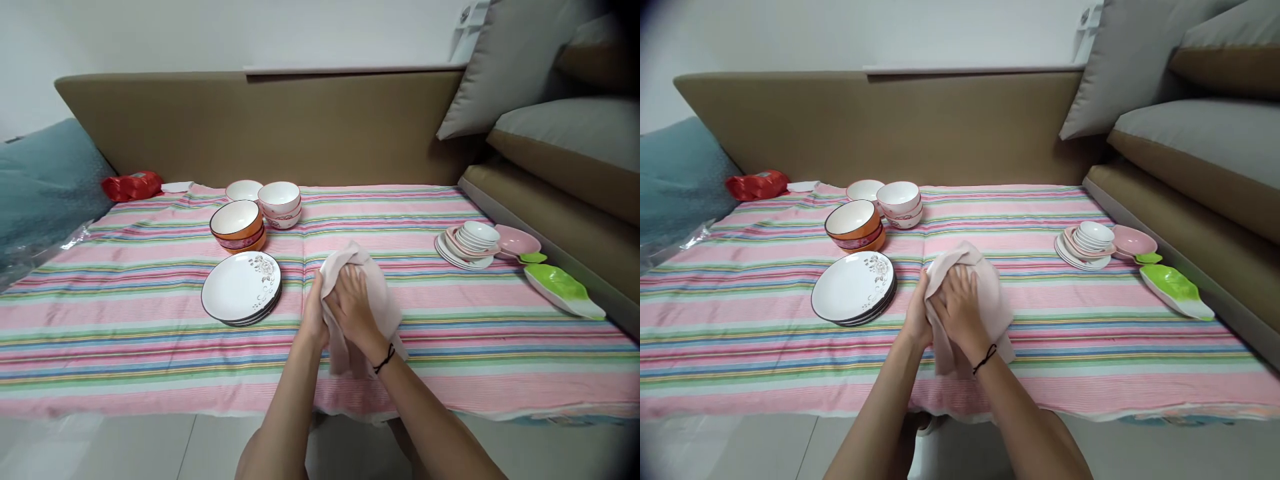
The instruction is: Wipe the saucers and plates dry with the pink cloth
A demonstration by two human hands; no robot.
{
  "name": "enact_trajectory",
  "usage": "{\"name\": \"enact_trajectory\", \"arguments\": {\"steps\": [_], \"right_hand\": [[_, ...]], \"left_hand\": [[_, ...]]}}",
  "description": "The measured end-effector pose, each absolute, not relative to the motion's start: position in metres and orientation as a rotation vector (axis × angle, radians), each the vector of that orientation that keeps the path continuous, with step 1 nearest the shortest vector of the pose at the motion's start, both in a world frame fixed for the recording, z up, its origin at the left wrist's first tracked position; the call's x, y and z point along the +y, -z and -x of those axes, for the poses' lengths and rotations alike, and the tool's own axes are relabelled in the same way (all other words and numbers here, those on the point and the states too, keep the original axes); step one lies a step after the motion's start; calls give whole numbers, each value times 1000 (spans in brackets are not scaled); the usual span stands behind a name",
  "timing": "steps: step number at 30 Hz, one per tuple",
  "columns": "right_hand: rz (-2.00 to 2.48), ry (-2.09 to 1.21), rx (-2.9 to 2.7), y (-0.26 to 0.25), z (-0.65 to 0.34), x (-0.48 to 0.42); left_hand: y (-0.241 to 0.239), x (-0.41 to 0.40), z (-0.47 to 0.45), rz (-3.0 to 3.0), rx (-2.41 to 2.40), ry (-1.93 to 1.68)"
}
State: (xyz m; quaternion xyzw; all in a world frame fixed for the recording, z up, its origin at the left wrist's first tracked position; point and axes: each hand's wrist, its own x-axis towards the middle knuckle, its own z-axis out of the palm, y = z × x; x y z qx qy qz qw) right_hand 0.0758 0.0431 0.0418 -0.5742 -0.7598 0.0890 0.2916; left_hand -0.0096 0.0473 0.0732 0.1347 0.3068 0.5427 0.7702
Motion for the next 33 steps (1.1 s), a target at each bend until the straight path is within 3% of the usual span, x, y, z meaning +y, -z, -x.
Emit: {"name": "enact_trajectory", "arguments": {"steps": [6, 12, 16, 20, 26, 33], "right_hand": [[1794, -315, -1684, -29, -83, 37], [1674, -258, -1926, -32, -72, 34], [1762, -168, -1795, -31, -88, 46], [1898, -272, -1698, -23, -90, 39], [1690, -288, -1962, -30, -84, 40], [1890, -317, -1925, -20, -104, 39]], "left_hand": [[-70, 46, -1, -345, 662, -1169], [-67, 49, 4, -270, 595, -1061], [-65, 46, 6, -334, 642, -1055], [-62, 46, 6, -283, 615, -1041], [-63, 51, 4, -187, 547, -1032], [-60, 50, -3, -81, 614, -1077]]}}
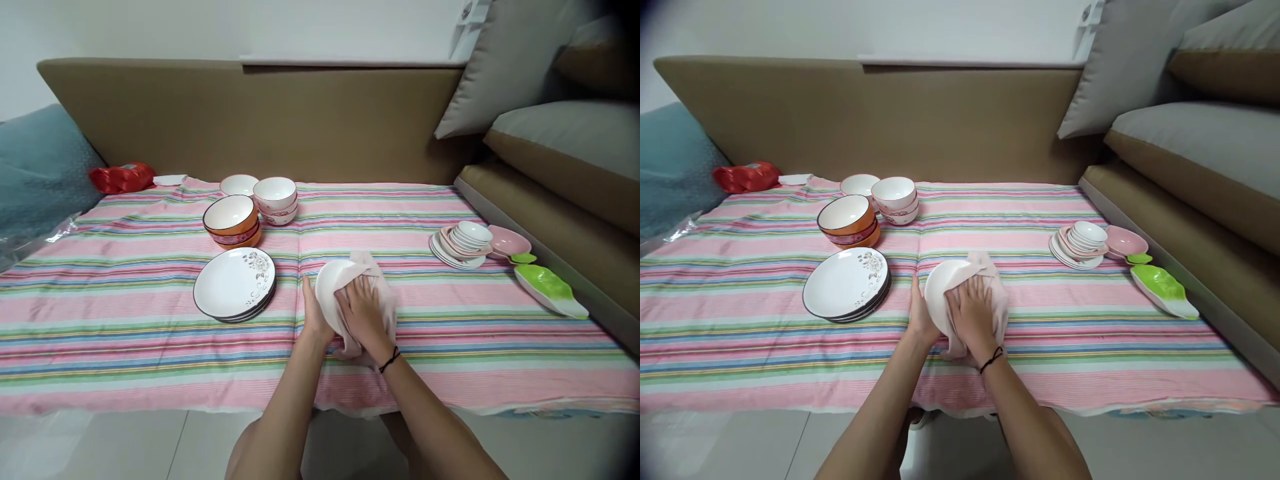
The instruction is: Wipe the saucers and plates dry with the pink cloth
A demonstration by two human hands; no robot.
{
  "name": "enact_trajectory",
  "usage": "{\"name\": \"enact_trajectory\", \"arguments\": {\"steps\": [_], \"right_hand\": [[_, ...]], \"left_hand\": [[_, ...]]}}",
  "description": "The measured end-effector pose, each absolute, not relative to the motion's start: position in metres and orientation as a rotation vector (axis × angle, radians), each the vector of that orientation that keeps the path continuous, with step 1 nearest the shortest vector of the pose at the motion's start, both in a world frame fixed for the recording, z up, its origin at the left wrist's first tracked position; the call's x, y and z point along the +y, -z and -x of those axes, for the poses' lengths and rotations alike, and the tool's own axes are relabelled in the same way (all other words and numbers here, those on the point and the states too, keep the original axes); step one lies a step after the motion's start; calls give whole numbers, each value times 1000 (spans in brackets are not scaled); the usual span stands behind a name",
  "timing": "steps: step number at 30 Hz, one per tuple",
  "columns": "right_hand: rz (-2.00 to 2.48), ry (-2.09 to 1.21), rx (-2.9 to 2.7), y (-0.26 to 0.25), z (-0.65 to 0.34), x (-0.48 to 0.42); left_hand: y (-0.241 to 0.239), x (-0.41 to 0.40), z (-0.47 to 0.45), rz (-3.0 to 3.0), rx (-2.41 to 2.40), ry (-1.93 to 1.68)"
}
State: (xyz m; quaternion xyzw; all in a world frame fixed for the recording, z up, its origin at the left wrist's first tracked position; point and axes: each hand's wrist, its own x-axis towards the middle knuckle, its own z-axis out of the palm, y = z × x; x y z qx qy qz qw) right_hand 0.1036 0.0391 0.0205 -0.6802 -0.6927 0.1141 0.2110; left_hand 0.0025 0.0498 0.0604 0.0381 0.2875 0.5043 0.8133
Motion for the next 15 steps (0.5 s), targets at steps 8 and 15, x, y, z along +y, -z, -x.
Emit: {"name": "enact_trajectory", "arguments": {"steps": [8, 15], "right_hand": [[1758, -302, -2120, -31, -90, 47], [1924, -294, -2084, -23, -99, 29]], "left_hand": [[-40, 46, -6, -32, 764, -1152], [-40, 49, -5, 9, 709, -1130]]}}
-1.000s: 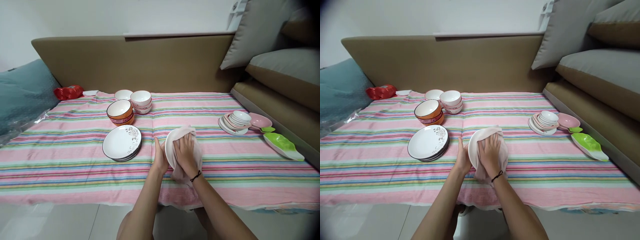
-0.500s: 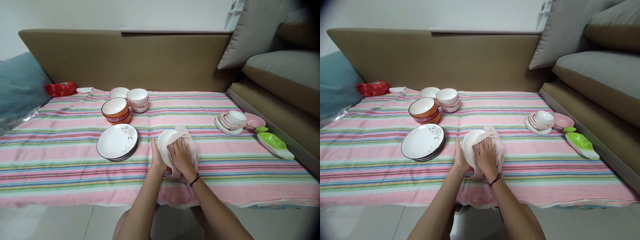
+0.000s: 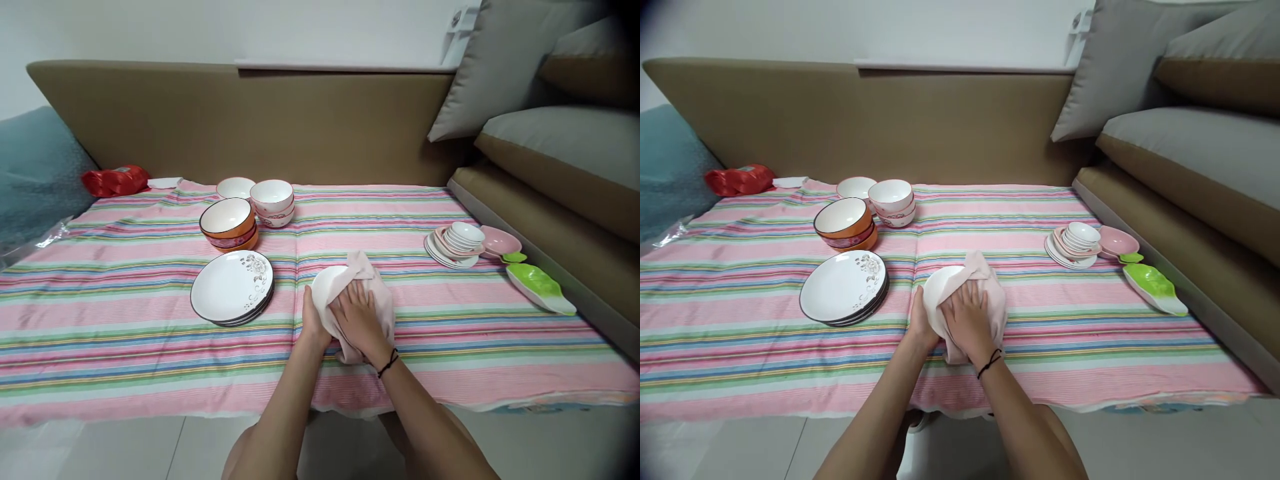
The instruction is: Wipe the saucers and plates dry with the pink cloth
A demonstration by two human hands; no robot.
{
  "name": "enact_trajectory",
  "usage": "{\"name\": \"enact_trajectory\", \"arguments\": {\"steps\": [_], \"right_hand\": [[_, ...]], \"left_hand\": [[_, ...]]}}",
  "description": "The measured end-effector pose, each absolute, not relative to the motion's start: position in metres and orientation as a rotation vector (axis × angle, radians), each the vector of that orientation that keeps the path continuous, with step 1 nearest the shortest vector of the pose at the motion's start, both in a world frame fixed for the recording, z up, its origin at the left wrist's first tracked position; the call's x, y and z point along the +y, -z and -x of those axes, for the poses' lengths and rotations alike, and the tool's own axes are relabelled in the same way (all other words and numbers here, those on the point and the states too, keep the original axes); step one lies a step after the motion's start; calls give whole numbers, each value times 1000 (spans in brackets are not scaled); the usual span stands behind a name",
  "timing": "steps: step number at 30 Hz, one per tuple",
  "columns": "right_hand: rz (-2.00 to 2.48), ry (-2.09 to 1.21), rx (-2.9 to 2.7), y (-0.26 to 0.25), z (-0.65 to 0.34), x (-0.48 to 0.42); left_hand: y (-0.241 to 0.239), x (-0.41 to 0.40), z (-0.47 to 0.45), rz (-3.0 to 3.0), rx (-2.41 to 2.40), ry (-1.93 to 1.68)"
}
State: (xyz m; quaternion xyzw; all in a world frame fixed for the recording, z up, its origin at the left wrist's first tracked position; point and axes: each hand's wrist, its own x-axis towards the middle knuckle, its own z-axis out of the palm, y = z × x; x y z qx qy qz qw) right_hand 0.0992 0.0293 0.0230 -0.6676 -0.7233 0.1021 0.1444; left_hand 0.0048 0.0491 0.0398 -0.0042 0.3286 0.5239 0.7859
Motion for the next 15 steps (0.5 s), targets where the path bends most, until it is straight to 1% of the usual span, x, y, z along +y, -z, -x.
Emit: {"name": "enact_trajectory", "arguments": {"steps": [3, 5, 7, 12, 15], "right_hand": [[1726, -355, -2260, -26, -96, 28], [1670, -344, -2287, -28, -94, 36], [1723, -314, -2227, -29, -93, 46], [2057, -251, -1987, -24, -100, 42], [1982, -277, -2066, -23, -100, 26]], "left_hand": [[-40, 50, -5, 21, 750, -1138], [-40, 51, -5, 44, 804, -1138], [-41, 51, -4, 68, 817, -1139], [-42, 56, -2, 74, 697, -1101], [-41, 60, -1, 62, 647, -1079]]}}
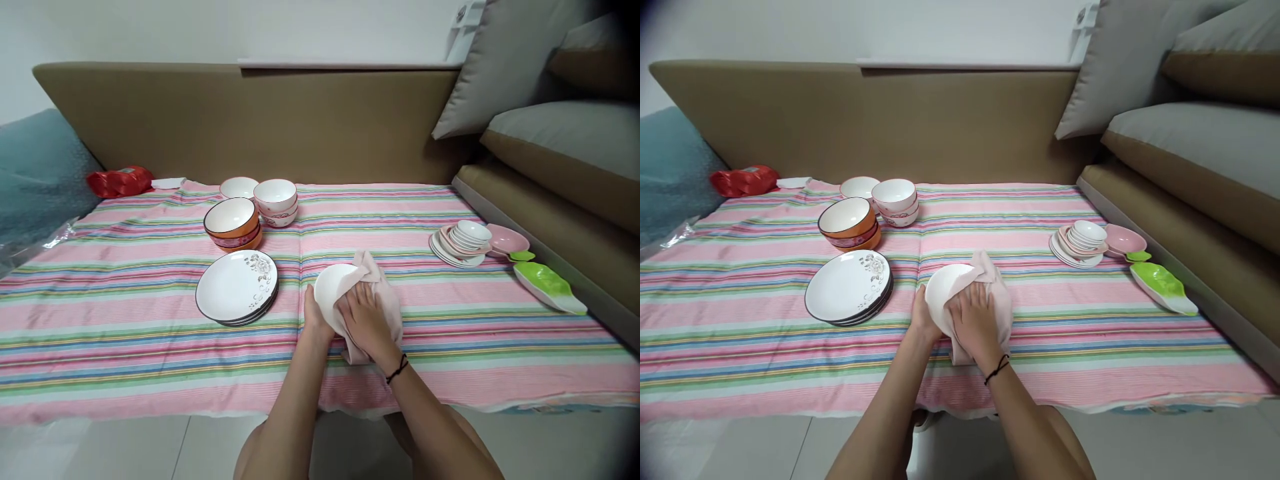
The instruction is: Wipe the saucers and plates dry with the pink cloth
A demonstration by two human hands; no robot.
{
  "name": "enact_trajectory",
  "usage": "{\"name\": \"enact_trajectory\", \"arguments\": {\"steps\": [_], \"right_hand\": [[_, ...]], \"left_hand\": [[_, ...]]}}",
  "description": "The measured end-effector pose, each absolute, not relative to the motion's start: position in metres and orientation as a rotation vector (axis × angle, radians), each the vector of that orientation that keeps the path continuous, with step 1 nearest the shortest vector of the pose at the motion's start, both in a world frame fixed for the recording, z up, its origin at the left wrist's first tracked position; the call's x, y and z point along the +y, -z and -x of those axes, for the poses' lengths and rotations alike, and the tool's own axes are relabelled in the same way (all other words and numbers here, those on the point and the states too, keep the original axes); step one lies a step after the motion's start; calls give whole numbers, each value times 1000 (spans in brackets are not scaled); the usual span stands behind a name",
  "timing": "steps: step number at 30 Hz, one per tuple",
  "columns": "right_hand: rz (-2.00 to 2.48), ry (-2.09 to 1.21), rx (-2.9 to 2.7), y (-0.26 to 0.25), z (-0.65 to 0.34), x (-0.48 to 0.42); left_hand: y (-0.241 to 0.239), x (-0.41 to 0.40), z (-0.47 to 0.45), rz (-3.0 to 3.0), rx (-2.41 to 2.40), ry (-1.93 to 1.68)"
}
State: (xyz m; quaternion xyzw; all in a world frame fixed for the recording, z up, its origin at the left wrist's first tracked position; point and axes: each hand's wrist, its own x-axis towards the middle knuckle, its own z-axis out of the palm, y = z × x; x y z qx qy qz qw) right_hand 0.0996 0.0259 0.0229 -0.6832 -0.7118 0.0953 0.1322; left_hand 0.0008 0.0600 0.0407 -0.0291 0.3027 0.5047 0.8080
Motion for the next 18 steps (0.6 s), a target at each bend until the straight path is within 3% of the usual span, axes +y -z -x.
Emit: {"name": "enact_trajectory", "arguments": {"steps": [6, 13, 18], "right_hand": [[1595, -337, -2316, -30, -87, 38], [2088, -234, -1919, -21, -94, 49], [1967, -289, -2029, -22, -87, 32]], "left_hand": [[-39, 58, -5, 102, 761, -1183], [-46, 56, -5, 50, 632, -1093], [-42, 60, -4, 39, 611, -1086]]}}
